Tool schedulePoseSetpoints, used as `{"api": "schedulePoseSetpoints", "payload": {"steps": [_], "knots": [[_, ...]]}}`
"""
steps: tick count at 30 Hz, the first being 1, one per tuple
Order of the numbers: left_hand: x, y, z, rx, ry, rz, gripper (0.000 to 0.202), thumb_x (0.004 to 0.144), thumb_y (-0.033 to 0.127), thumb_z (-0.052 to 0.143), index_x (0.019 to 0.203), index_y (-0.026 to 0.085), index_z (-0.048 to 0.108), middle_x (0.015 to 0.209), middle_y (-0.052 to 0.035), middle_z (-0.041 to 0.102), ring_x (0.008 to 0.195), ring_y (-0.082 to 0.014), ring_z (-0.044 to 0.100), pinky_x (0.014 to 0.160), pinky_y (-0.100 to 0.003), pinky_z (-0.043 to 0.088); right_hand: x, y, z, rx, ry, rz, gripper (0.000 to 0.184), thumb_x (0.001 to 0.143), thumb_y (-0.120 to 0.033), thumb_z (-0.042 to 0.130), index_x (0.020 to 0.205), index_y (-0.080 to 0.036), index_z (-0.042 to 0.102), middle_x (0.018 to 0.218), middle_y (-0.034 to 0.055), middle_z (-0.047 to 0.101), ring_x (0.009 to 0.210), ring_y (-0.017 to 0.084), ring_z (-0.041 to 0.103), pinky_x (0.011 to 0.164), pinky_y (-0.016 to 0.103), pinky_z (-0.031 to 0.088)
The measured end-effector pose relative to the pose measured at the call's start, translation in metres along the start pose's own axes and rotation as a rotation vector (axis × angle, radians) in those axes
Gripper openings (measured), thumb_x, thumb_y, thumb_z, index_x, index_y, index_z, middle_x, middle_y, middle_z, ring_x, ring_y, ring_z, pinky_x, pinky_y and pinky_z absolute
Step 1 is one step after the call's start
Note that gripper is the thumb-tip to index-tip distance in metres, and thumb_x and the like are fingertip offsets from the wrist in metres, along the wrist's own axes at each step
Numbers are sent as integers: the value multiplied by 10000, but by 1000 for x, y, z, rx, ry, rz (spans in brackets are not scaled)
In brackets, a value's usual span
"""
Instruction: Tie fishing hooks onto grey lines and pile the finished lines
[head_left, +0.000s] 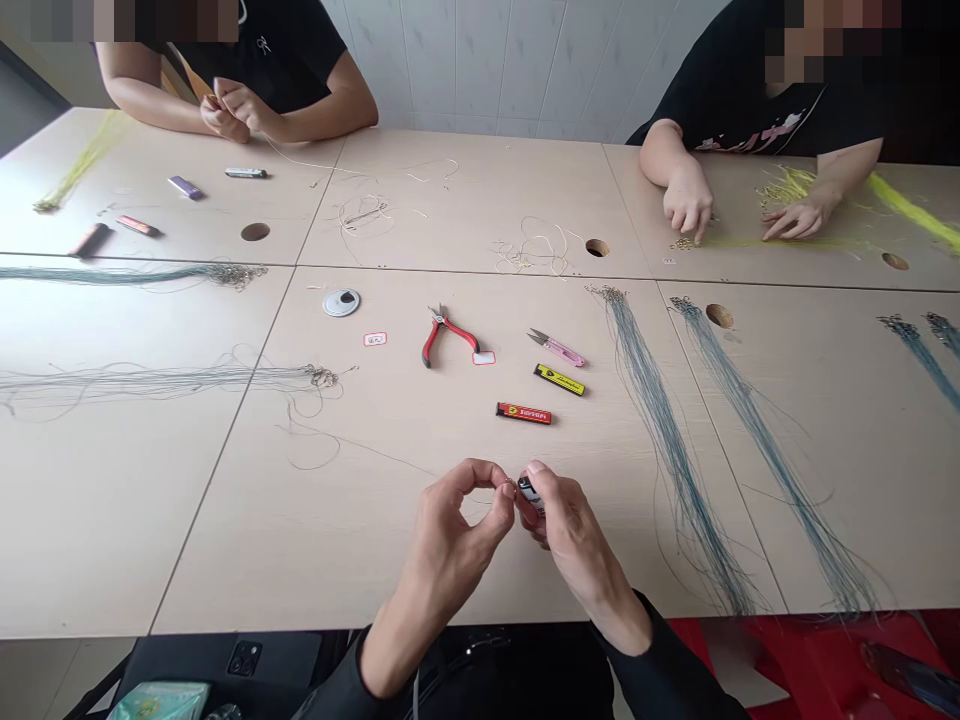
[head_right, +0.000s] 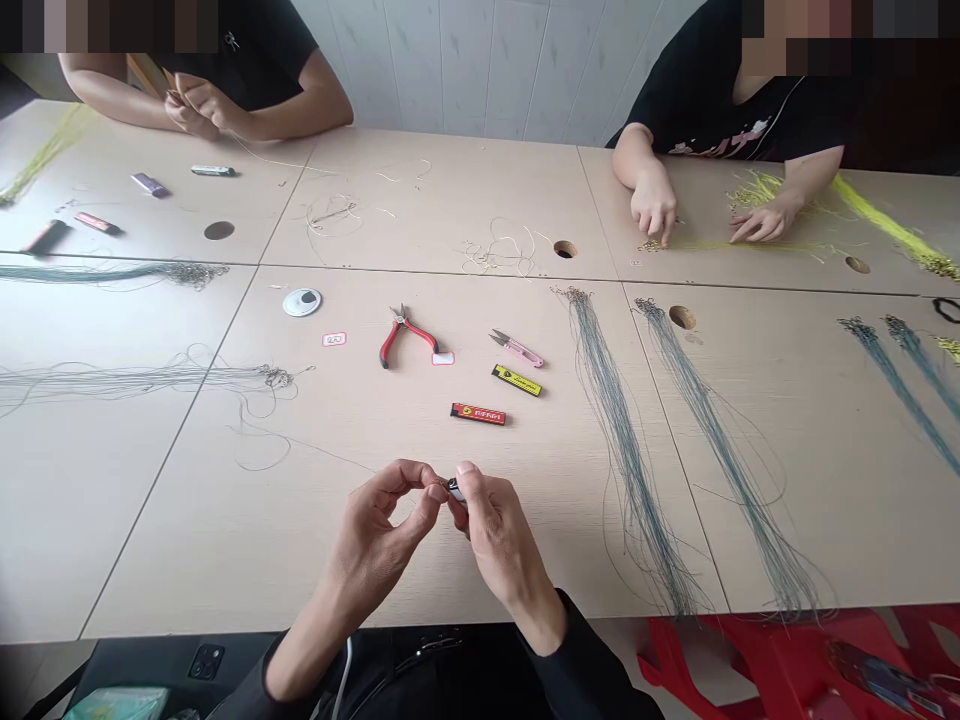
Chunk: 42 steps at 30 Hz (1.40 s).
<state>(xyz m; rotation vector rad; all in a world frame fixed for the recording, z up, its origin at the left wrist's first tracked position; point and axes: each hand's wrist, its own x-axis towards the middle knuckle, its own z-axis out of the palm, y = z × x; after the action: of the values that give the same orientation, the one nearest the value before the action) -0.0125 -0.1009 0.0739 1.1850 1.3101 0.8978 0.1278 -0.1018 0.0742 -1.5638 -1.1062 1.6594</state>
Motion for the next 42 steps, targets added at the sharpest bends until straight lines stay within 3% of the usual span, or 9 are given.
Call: {"api": "schedulePoseSetpoints", "payload": {"steps": [8,18,23,26,31,36,42], "knots": [[2,3,0,-20,-7,19,100,896,220,594,802,187,607,751,17,673,726,-124,642,733,-239,495,3,4,3,-3,49,-38,544,960,-618,333,598,-219,258,537,-39,252,516,95,228,490,268,215],[1,4,-1,-34,-29,9,106,901,229,602,807,182,611,746,12,689,723,-129,659,737,-245,504,4,11,2,-17,41,-43,493,958,-564,356,619,-206,364,536,-42,295,512,95,262,481,252,235],[1,2,1,-65,-42,-21,127,917,264,598,818,186,609,761,-2,708,764,-150,672,805,-280,508,0,7,0,19,59,-45,525,987,-575,311,613,-207,325,557,-39,285,528,98,267,492,249,248],[0,0,1,-55,-21,-47,149,912,309,614,829,186,626,811,-18,712,822,-167,671,823,-290,501,-3,2,-2,38,99,-59,530,996,-602,284,677,-199,413,600,-34,338,554,106,301,503,242,281],[0,0,-1,-22,-3,-28,193,903,354,620,813,184,633,801,-18,688,795,-159,643,775,-267,488,-8,-2,-3,-63,132,-150,327,930,-521,568,926,-195,591,643,-51,425,571,96,354,525,210,331],[1,0,-6,56,-40,-37,259,905,438,616,865,188,666,850,-35,713,829,-180,657,785,-269,495,-8,-8,-3,-68,126,-190,288,939,-457,575,891,-175,610,679,-36,501,592,92,412,553,203,359],[7,6,-12,102,-117,-8,294,921,476,572,912,205,683,925,-56,728,880,-212,678,774,-276,523,-7,-13,-6,-78,82,-240,260,960,-423,539,909,-171,579,692,-39,483,596,90,393,563,210,334]]}}
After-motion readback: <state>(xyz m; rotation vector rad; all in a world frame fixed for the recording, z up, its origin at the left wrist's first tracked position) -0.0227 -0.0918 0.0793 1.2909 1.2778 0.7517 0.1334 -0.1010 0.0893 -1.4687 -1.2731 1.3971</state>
